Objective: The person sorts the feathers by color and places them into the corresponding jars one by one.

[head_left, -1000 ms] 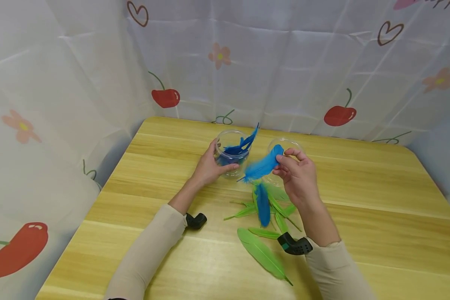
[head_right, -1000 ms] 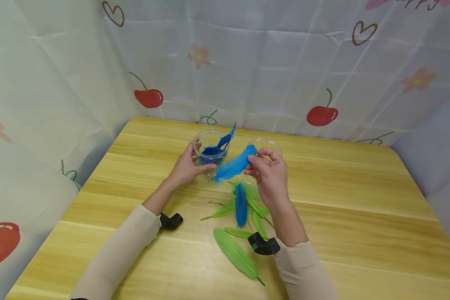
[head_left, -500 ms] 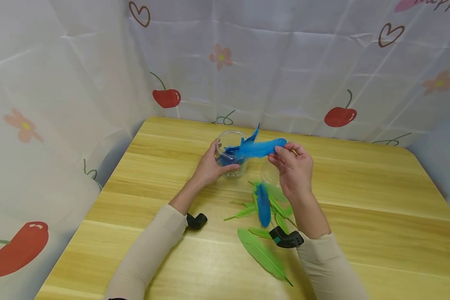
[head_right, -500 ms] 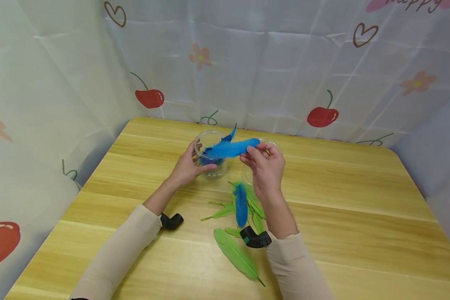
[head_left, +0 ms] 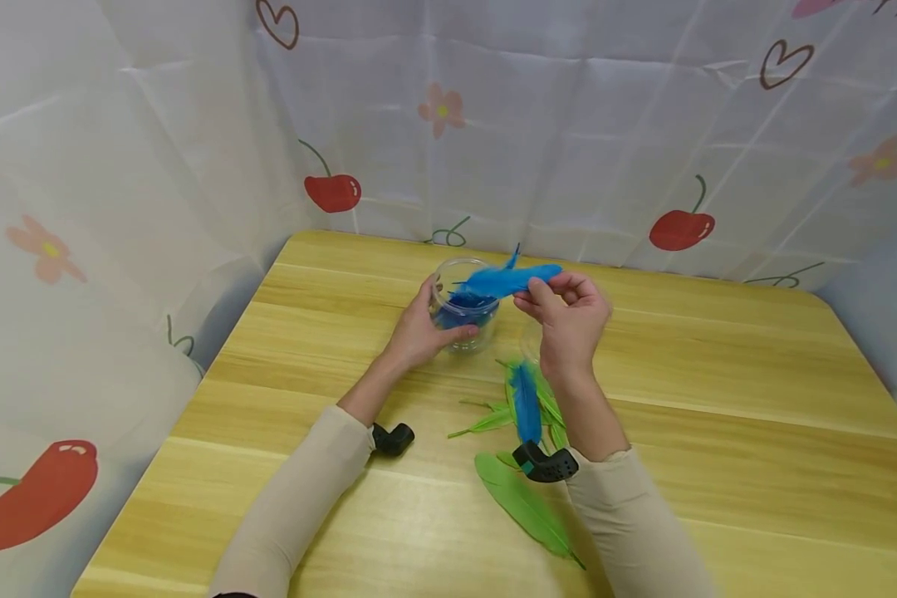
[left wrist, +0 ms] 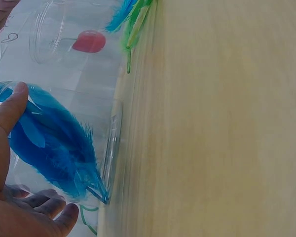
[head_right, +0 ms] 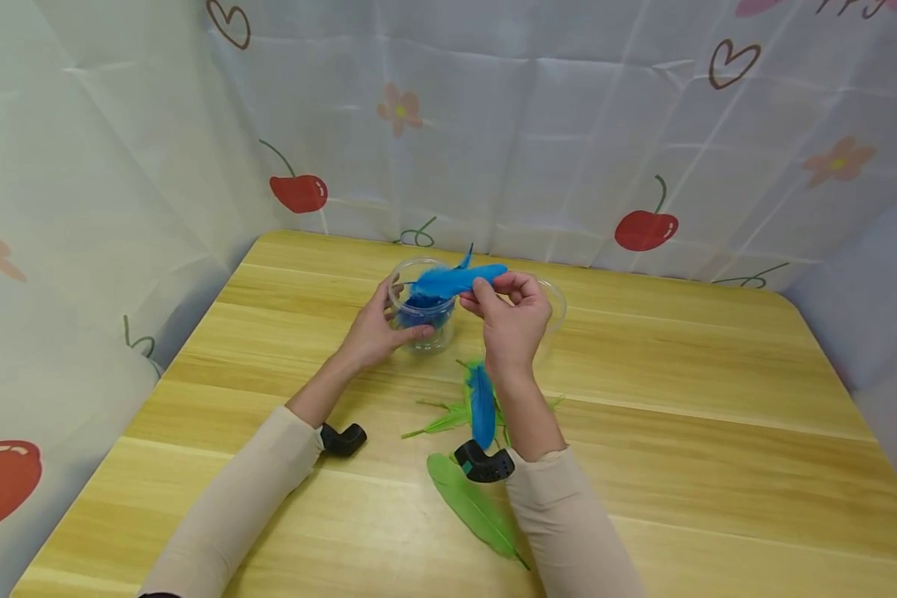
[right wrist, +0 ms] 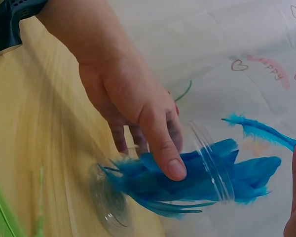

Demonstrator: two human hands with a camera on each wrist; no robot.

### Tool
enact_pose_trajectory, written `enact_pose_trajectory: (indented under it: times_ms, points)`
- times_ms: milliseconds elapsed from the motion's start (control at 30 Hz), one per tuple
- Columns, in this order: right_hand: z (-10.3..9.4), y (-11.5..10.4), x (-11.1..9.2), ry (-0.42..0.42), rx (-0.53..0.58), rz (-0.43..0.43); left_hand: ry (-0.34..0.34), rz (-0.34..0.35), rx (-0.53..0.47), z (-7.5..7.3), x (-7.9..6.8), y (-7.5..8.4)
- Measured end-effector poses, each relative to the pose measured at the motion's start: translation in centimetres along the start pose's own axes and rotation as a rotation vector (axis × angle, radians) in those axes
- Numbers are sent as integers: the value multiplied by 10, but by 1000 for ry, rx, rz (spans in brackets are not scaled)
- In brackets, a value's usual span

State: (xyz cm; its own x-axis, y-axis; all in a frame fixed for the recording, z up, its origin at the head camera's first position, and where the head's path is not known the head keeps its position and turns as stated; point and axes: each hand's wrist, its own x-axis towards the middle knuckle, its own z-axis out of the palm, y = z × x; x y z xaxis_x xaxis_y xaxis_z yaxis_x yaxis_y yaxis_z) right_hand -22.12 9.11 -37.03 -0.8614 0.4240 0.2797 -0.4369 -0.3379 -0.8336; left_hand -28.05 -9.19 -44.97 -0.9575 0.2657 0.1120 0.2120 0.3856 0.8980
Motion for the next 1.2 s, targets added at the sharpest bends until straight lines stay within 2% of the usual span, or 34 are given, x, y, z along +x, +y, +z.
enact_pose_trajectory:
  times_ms: [300,400,533,767,1000,1200]
  points:
    - [7,13,-4,-84,-132,-138,3,0,8,2,1,0]
    - [8,16,-5,-118,-188,-155,4,-5,15,2,1,0]
    - [9,17,-8,-171,-221,-152,6,0,12,3,2,1]
    - [6,11,-11,-233,-167,-103,7,-13,8,2,1,3]
    - [-3,0,-11,-240,-151,-77,9,-46,16,1,1,2]
    - [-20,-6,-12,-237,-168,-36,8,-60,29,1,0,2]
